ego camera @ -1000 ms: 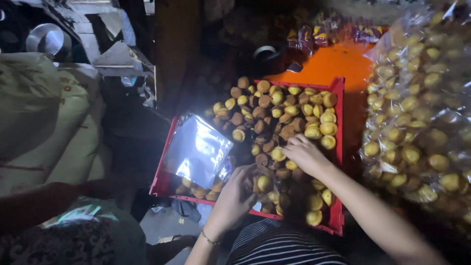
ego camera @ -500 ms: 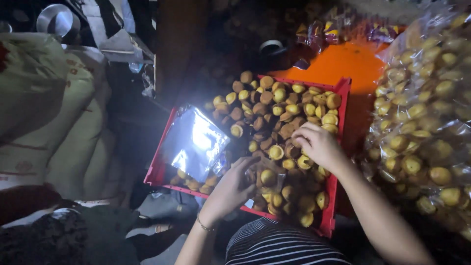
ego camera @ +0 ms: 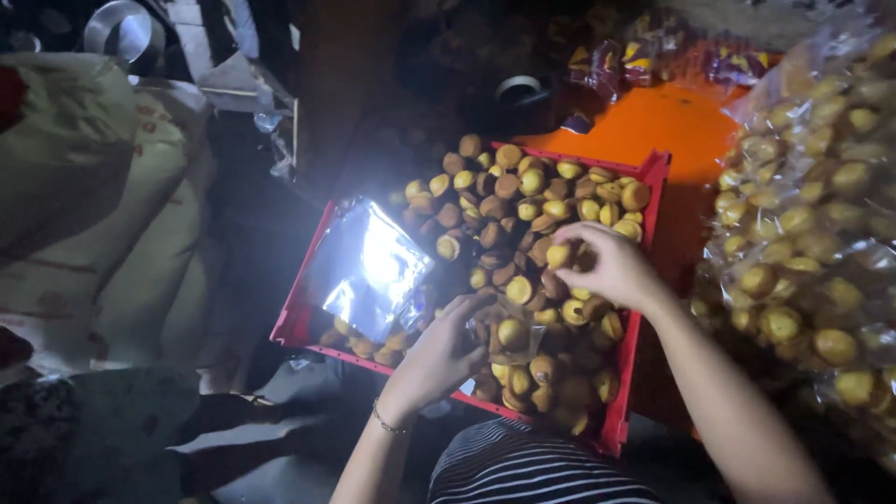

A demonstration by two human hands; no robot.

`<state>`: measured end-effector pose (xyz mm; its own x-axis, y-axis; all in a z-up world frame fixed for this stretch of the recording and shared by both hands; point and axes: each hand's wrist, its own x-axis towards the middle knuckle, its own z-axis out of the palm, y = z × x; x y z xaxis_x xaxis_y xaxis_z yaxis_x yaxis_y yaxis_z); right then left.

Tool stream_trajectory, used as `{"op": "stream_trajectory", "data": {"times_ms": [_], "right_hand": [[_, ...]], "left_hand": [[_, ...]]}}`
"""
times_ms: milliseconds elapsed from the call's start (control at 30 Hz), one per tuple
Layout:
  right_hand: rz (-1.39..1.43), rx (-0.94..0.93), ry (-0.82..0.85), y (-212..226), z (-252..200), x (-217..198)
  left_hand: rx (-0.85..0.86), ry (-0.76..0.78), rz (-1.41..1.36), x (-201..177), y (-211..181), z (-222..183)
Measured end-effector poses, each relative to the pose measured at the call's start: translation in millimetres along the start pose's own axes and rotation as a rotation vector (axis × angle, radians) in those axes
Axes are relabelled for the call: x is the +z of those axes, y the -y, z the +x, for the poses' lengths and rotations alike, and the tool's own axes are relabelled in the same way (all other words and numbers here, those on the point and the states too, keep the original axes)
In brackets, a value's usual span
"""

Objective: The person picks up small dome-shaped baked goods from a red crate and places them into plastic bags by hand.

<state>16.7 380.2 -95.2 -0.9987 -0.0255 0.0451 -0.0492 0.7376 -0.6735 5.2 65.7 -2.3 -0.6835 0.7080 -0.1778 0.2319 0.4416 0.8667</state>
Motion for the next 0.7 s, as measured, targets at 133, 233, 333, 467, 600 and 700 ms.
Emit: {"op": "stream_trajectory", "data": {"times_ms": [133, 233, 333, 467, 600, 700], "right_hand": [[-0.138, -0.146, -0.291, 31.3, -36.1, -7.7], [-0.168, -0.126, -0.389, 39.4, -52.0, -6.8], [0.005, -0.163, -0.369, 64.3, -65.4, -8.3], [0.046, -0.393, -0.128, 104.2, -75.0, 4.5], [-0.303, -0.665, -0.063, 49.8, -67.3, 69.5], [-0.475, -0.632, -0.233, 81.4, -65.0, 26.5]], "left_hand": [[0.012, 0.009, -0.015, -0.7, -5.7, 1.6], [0.015, 0.027, 0.009, -1.8, -10.6, 5.0], [0.005, 0.047, 0.007, 1.0, -15.6, 4.2], [0.035, 0.078, 0.037, 5.5, -28.2, 10.2], [0.133, 0.077, 0.009, 19.6, -22.7, 14.4], [-0.076, -0.115, 0.114, 24.9, -12.4, 24.8]]}}
